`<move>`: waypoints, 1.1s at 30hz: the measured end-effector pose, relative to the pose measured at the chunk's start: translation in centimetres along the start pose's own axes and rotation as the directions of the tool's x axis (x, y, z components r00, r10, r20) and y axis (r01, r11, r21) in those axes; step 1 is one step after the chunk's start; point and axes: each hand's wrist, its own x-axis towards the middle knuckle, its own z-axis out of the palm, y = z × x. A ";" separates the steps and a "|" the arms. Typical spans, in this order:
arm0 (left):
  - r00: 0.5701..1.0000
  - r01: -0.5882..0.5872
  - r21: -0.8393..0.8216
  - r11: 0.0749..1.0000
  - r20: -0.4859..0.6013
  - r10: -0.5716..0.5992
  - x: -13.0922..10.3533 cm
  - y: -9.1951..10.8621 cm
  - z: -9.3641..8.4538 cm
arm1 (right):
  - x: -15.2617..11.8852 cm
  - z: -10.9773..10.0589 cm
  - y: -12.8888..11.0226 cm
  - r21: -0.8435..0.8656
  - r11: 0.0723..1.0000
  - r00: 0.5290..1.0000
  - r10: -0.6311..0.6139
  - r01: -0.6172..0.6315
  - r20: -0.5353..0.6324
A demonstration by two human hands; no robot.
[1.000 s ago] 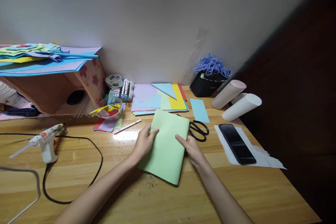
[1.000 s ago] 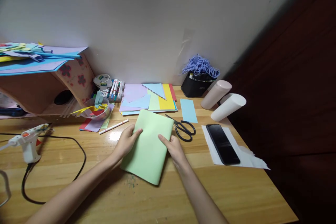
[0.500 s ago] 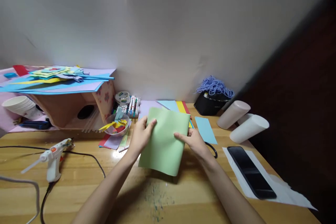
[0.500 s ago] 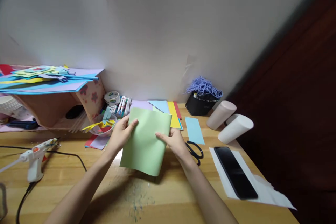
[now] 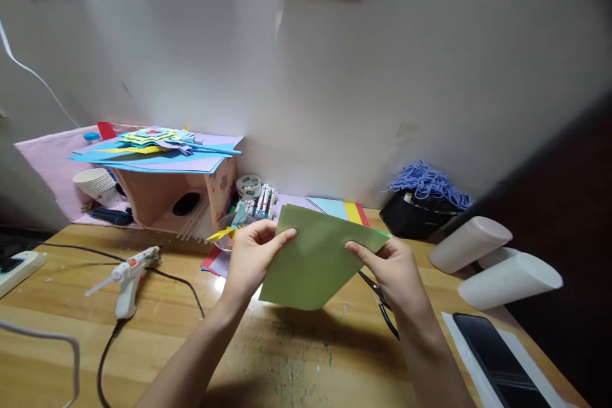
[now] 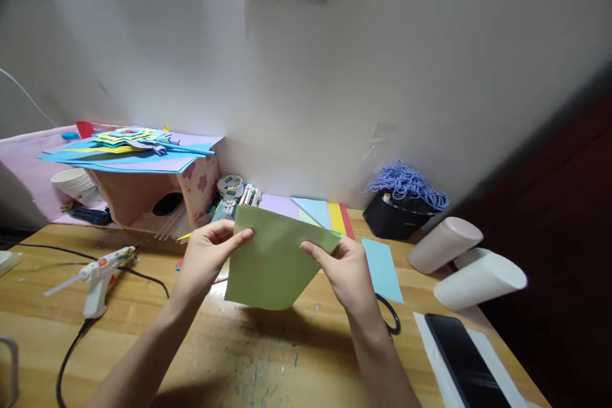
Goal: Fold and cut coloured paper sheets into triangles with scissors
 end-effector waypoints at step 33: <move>1.000 -0.012 -0.025 1.000 0.013 0.013 -0.8 0.3 0.6 | -0.4 -0.6 -0.5 0.011 0.998 0.996 0.058 -0.058 -0.067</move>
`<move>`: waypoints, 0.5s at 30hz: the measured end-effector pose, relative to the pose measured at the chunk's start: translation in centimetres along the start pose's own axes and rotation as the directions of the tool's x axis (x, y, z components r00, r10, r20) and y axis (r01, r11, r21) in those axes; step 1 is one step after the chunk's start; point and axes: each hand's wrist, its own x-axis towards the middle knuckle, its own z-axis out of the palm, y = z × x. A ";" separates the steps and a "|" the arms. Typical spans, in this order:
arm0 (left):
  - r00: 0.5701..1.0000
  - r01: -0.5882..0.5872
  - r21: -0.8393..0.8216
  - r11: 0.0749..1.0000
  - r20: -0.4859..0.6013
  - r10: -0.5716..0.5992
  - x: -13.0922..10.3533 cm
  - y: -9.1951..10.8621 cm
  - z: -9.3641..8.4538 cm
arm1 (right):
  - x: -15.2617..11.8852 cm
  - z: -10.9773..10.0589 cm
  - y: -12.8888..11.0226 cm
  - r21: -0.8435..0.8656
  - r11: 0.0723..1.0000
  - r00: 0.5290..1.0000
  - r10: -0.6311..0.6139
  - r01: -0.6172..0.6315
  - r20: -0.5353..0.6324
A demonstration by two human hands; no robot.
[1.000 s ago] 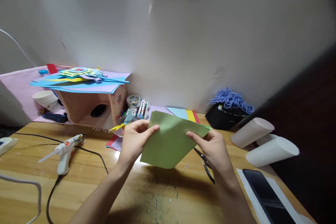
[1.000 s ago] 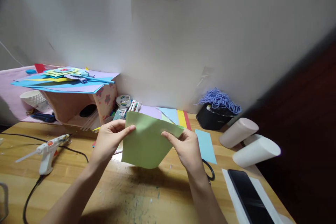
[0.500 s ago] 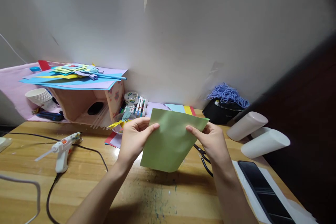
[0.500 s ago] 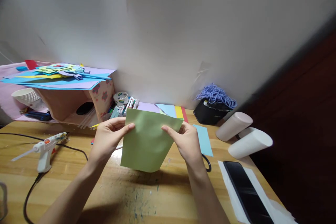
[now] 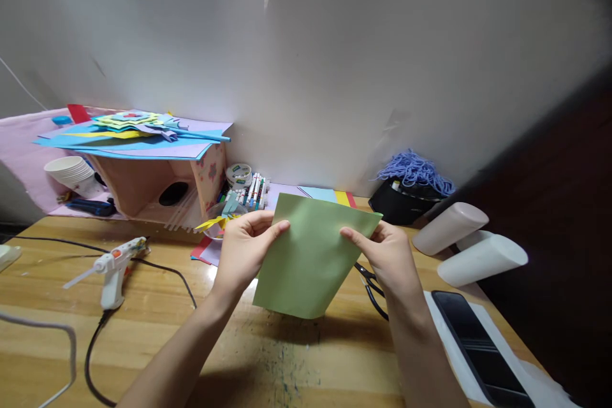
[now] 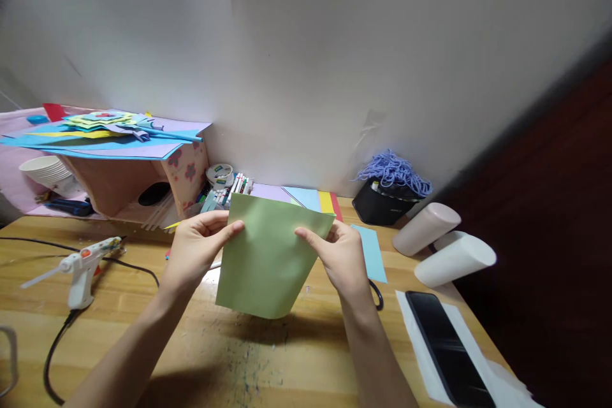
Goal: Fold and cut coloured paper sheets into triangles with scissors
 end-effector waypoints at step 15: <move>0.999 -0.032 0.018 0.999 -0.009 0.032 0.0 -0.2 -0.2 | 0.0 0.2 -0.1 0.012 1.000 1.000 -0.016 0.016 -0.006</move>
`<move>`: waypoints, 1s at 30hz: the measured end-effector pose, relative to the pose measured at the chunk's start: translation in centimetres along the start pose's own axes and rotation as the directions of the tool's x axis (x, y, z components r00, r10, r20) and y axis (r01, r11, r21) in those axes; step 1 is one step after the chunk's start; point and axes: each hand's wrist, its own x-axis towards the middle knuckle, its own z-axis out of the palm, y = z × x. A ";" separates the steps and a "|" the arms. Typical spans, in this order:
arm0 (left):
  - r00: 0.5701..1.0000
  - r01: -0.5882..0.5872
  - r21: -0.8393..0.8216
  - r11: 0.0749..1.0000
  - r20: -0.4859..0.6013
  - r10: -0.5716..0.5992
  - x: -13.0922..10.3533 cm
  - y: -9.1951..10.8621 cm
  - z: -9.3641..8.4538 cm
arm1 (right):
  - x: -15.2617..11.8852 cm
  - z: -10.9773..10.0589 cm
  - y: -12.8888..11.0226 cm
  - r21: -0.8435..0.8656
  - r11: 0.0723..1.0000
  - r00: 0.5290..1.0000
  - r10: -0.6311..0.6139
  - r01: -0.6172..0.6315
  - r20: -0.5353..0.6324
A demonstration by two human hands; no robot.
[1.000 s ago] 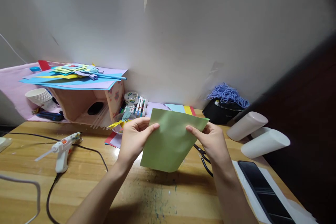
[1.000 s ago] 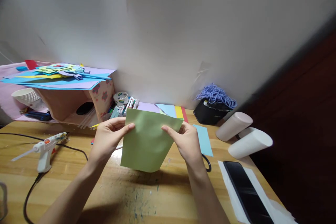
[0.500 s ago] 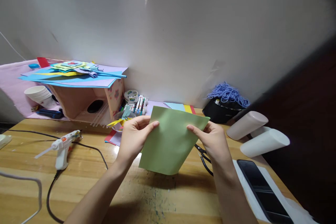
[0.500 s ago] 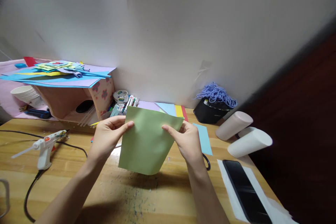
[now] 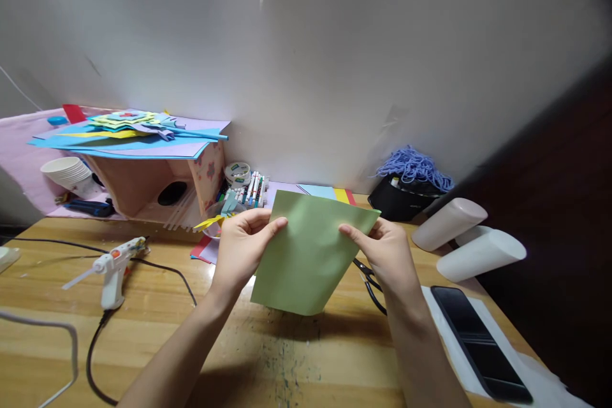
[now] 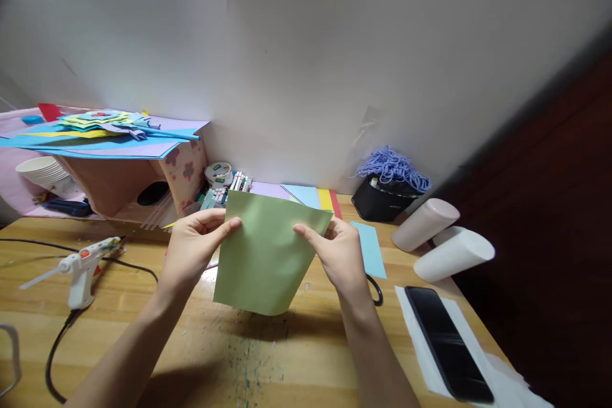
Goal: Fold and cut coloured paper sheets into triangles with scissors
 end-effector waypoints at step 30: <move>0.959 -0.278 0.370 0.887 0.162 0.233 1.9 -2.0 -0.6 | 0.1 -0.8 -0.1 -0.059 0.986 0.984 -0.150 0.156 0.100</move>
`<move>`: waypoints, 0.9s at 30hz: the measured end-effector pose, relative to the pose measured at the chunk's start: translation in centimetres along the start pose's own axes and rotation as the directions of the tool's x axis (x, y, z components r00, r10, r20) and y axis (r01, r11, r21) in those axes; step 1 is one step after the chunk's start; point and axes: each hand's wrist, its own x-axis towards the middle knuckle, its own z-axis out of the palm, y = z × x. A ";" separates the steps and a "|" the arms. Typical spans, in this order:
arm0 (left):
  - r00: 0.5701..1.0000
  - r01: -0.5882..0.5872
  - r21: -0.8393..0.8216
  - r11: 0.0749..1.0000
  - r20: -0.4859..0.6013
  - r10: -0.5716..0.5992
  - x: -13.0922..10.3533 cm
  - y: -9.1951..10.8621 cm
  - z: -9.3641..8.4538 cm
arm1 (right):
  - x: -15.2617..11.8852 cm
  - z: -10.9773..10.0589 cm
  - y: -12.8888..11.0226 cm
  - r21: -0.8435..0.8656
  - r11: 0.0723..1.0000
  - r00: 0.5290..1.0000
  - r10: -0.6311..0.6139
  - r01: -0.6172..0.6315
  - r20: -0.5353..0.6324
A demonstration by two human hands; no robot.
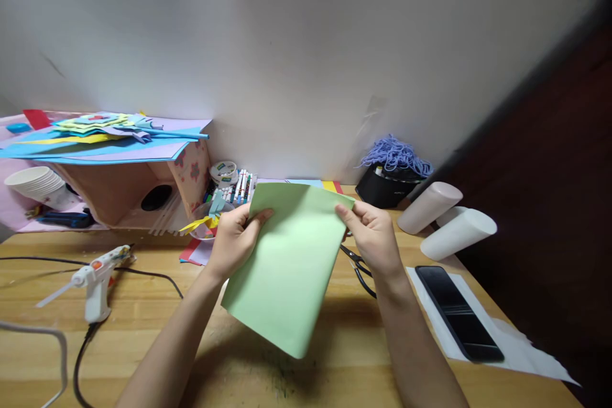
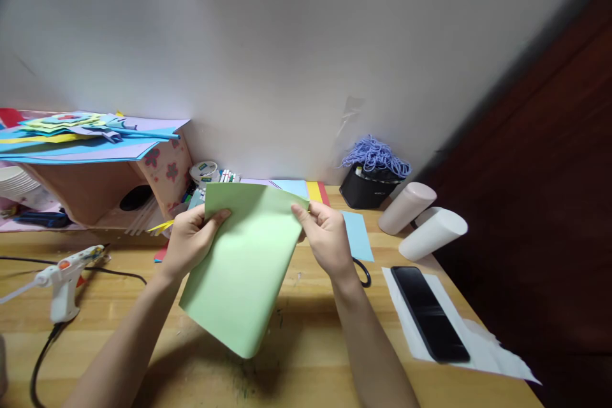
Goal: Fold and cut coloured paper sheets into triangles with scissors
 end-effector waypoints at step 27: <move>0.876 0.477 -0.279 0.834 0.227 -0.425 0.8 0.2 -0.8 | 1.2 1.2 1.8 0.023 0.955 0.936 0.285 -0.296 0.205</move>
